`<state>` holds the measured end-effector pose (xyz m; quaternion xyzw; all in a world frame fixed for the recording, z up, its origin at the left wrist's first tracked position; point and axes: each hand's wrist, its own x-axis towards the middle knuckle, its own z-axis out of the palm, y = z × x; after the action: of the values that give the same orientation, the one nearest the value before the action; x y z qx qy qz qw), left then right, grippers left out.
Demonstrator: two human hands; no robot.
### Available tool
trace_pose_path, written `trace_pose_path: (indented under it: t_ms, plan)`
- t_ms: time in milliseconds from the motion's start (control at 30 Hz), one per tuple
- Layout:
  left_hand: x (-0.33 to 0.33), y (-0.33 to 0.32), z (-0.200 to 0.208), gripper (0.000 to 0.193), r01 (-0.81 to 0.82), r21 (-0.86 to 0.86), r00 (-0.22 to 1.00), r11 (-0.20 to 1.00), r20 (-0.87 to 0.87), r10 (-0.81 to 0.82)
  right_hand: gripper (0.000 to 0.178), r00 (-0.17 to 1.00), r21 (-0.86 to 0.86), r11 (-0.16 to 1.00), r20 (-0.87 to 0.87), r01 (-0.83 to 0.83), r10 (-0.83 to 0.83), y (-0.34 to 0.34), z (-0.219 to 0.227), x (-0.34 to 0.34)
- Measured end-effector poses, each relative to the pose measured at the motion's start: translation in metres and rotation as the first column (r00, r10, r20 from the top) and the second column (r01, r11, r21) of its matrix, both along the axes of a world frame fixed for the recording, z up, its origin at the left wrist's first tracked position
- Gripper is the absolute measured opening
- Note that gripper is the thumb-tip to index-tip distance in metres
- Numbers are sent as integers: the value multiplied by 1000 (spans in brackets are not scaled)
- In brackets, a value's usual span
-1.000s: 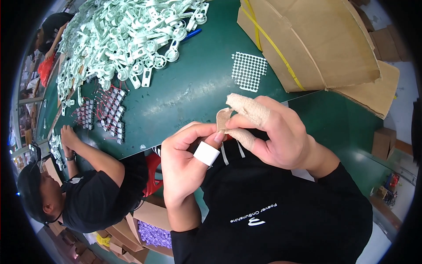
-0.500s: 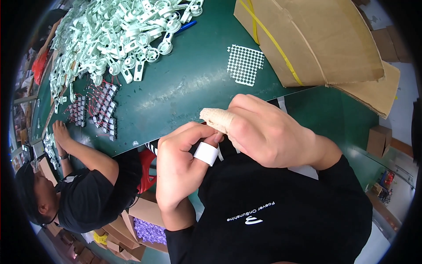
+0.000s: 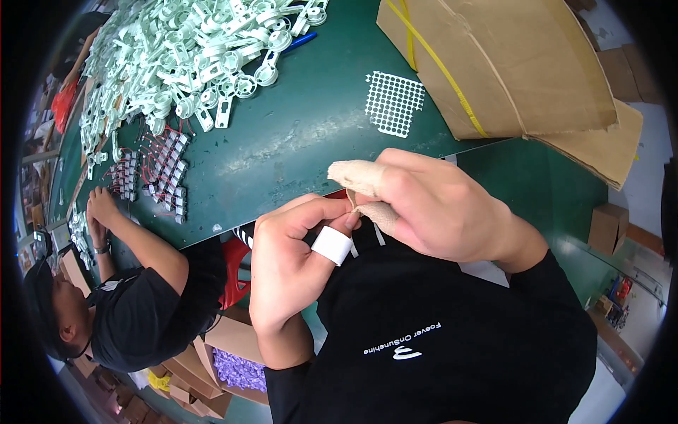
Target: The person assembles electronic components into white plastic housings by hand at an industrial workstation.
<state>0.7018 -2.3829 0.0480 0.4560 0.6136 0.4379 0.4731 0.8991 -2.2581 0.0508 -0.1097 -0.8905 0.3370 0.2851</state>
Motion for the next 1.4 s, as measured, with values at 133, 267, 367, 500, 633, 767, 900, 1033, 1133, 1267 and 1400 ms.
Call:
trace_pose_path:
  t_ms: [133, 267, 367, 500, 633, 767, 900, 1033, 1133, 1267, 1400]
  plan:
    - [-2, 1, 8, 7, 49, 3, 992, 999, -114, -48, 53, 1000, 40, 999, -14, -16, 17, -3, -1, -3]
    - [-5, 4, 13, 5, 73, -9, 988, 997, -135, -73, 51, 996, 67, 996, 62, -62, 57, -1, 5, -6]
    - [-7, 4, 11, 4, 121, 48, 976, 991, -188, -110, 47, 993, 47, 995, 88, -84, 79, 0, 2, -7]
    - [-3, 2, 5, 5, 64, 8, 996, 998, -63, -64, 53, 997, 17, 999, -56, -48, 49, 3, -18, -8]
    - [-11, -3, 6, 8, 61, -33, 998, 998, 6, -60, 47, 992, -100, 995, -123, 16, -29, 10, -18, -8]
    - [-14, -7, 8, 10, 32, -78, 996, 996, 87, -25, 48, 993, -124, 990, -87, 64, -75, 16, -17, -2]
    - [-14, -5, -3, 12, -50, -113, 988, 992, 139, 66, 53, 988, -260, 963, -115, 74, -107, 15, -16, 4]
    - [-9, 4, -26, 22, -278, -76, 954, 957, 93, 285, 58, 982, -539, 838, -99, 85, -163, 9, -26, 4]
    - [-7, 22, -50, 45, -399, 54, 875, 915, -276, 398, 54, 980, -682, 726, -70, 90, -187, 6, -35, 0]
    - [-6, 27, -52, 47, -328, 264, 771, 907, -480, 419, 50, 962, -772, 628, -89, 98, -259, 10, -52, -8]
    - [1, 23, -35, 25, -230, 136, 970, 964, 109, 216, 48, 967, -764, 630, -35, 137, -253, 11, -58, -10]
